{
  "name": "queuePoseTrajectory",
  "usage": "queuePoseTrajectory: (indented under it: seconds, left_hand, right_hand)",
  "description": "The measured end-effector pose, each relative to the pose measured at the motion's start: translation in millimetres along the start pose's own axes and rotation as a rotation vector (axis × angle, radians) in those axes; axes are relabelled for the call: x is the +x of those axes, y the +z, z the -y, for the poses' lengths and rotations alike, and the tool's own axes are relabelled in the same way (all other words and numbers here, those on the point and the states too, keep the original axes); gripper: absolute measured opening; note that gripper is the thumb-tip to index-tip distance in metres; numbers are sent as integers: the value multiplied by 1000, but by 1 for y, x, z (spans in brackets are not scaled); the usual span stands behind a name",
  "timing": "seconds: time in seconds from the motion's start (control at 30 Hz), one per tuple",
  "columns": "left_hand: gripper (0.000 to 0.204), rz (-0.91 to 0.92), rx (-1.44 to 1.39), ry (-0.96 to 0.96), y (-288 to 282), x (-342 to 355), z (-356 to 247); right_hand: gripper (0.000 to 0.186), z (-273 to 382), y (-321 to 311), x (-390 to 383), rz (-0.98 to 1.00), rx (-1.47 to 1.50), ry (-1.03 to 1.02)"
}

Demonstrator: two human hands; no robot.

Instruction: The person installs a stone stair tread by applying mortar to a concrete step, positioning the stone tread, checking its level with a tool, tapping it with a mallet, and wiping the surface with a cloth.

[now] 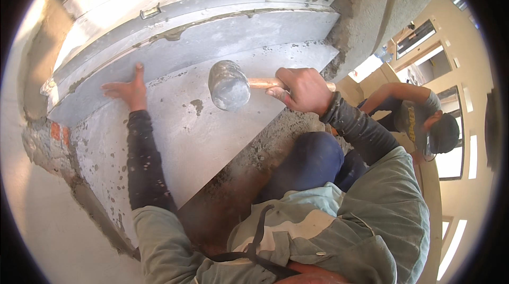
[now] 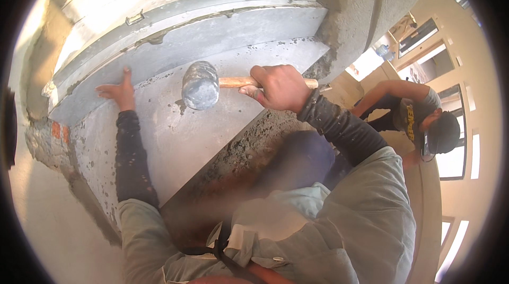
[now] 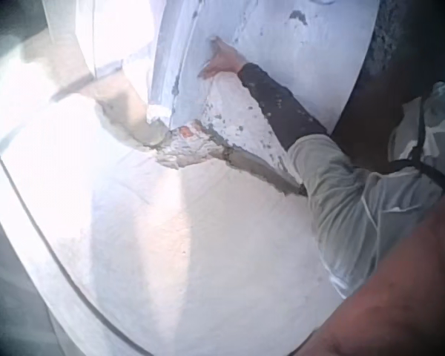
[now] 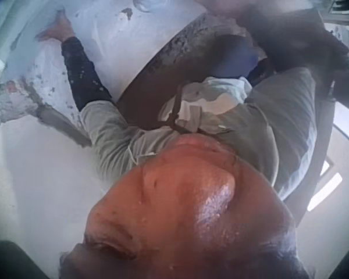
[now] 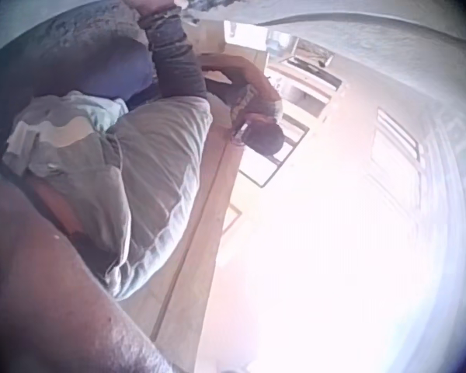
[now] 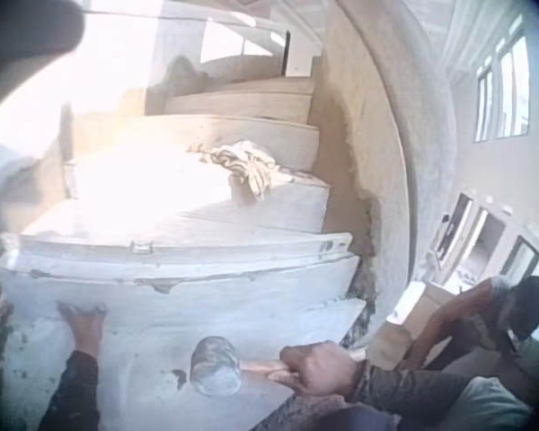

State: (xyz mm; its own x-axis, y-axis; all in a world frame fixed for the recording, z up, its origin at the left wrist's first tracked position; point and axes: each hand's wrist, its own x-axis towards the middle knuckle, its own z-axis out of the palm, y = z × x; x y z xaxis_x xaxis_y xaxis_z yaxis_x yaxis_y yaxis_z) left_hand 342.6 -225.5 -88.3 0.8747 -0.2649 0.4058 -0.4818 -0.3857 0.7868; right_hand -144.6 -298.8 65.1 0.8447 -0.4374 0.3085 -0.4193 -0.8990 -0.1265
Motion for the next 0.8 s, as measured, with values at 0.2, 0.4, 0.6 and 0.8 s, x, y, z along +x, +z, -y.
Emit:
queuePoseTrajectory:
  seconds: [0.2,0.4,0.6,0.8]
  left_hand:
    - [151,-175,-159,-79,37,-64,-102]
    - [154,-180,-97,-88,43,-57,-94]
    - [157,-193,-102,-53,48,-44,-66]
    - [154,-119,-212,-93,30,-49,-77]
  right_hand:
    - [51,-65,11,7,-100,-156,-179]
    - [57,-106,30,13,-102,-194,-68]
    - [61,-132,43,38,-12,-285,-150]
    - [58,-54,34,52,-100,-59,-650]
